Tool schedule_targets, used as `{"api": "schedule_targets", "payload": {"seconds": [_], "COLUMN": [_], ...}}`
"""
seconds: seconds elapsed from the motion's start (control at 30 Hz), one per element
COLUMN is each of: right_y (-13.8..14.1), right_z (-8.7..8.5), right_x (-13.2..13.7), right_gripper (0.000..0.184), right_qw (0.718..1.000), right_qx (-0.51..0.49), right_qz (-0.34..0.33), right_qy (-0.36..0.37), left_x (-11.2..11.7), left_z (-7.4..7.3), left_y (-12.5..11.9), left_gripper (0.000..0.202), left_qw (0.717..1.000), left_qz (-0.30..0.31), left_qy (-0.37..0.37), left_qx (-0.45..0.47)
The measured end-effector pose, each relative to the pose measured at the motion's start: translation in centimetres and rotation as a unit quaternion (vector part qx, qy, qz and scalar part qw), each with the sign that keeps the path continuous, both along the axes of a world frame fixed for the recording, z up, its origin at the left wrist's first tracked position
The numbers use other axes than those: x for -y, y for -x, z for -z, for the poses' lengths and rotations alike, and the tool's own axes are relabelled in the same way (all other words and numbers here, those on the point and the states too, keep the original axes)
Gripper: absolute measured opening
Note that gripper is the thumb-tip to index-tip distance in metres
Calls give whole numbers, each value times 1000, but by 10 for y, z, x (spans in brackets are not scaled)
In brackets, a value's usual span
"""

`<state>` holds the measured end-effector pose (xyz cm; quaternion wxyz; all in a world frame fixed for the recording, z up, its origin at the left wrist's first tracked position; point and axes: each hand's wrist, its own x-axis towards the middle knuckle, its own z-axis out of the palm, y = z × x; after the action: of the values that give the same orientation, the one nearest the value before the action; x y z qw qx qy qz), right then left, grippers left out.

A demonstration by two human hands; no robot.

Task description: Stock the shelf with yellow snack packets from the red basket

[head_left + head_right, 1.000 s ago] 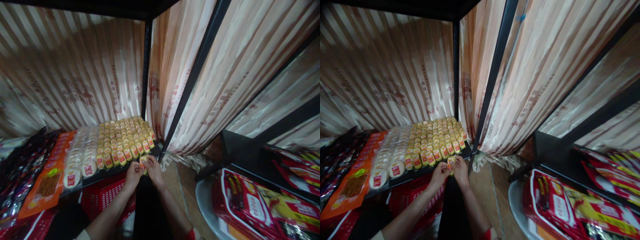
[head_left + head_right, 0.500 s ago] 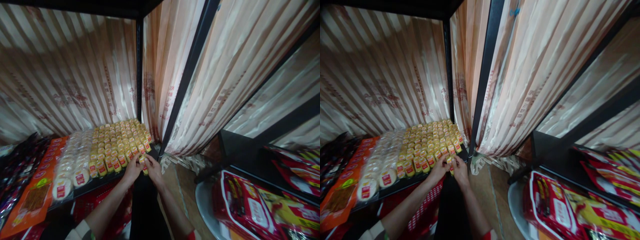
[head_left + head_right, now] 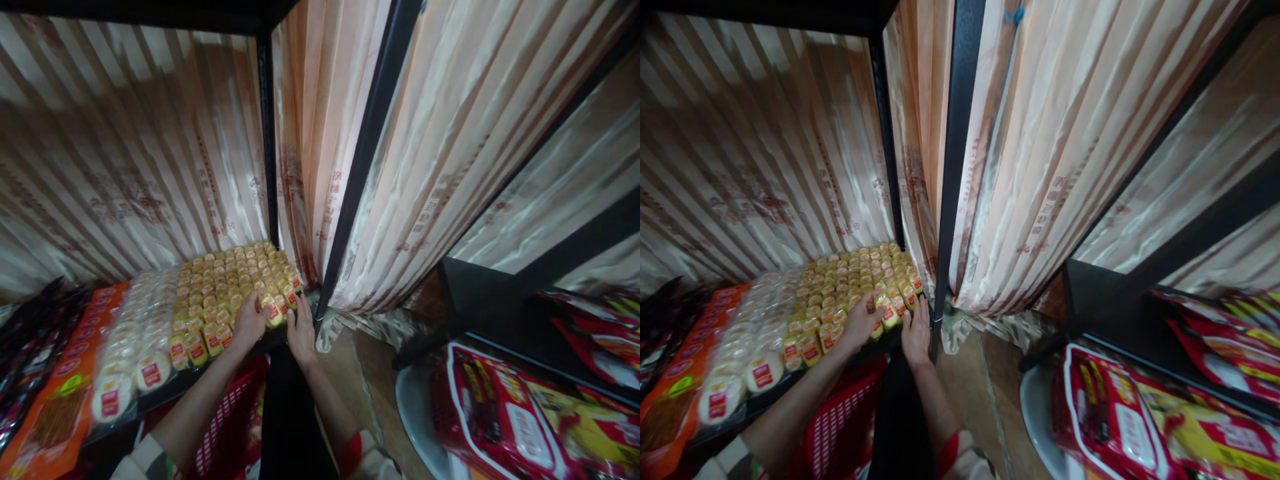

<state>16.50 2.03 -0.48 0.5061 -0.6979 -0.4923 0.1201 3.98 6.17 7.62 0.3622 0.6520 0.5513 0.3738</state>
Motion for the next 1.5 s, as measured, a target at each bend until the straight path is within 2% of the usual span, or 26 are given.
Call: {"api": "schedule_targets", "payload": {"seconds": [0.2, 0.37, 0.53, 0.8, 1.1, 1.33, 1.5], "right_y": [2, 13, 22, 27, 27, 28, 28], "right_z": [6, 9, 15, 13, 16, 16, 18], "right_x": [-18, -22, -20, -17, -17, -17, -18], "right_gripper": [60, 58, 52, 47, 43, 42, 42], "right_qw": [999, 993, 988, 987, 985, 985, 985], "right_qx": [16, 91, 148, 156, 161, 156, 155], "right_qz": [-7, 4, 26, 40, 63, 79, 80], "right_qy": [39, 71, 45, 19, -3, -12, -10], "left_x": [-23, -41, -52, -52, -59, -62, -59], "left_z": [-16, -18, -18, -22, -13, -12, -10], "left_y": [-11, -29, -54, -83, -91, -88, -90], "left_gripper": [29, 32, 31, 28, 26, 28, 26], "left_qw": [998, 997, 991, 970, 948, 916, 902], "left_qz": [-11, 16, 49, 110, 169, 181, 176], "left_qy": [-52, -76, -106, -142, -155, -156, -172], "left_qx": [-20, -22, -63, -163, -221, -322, -353]}}
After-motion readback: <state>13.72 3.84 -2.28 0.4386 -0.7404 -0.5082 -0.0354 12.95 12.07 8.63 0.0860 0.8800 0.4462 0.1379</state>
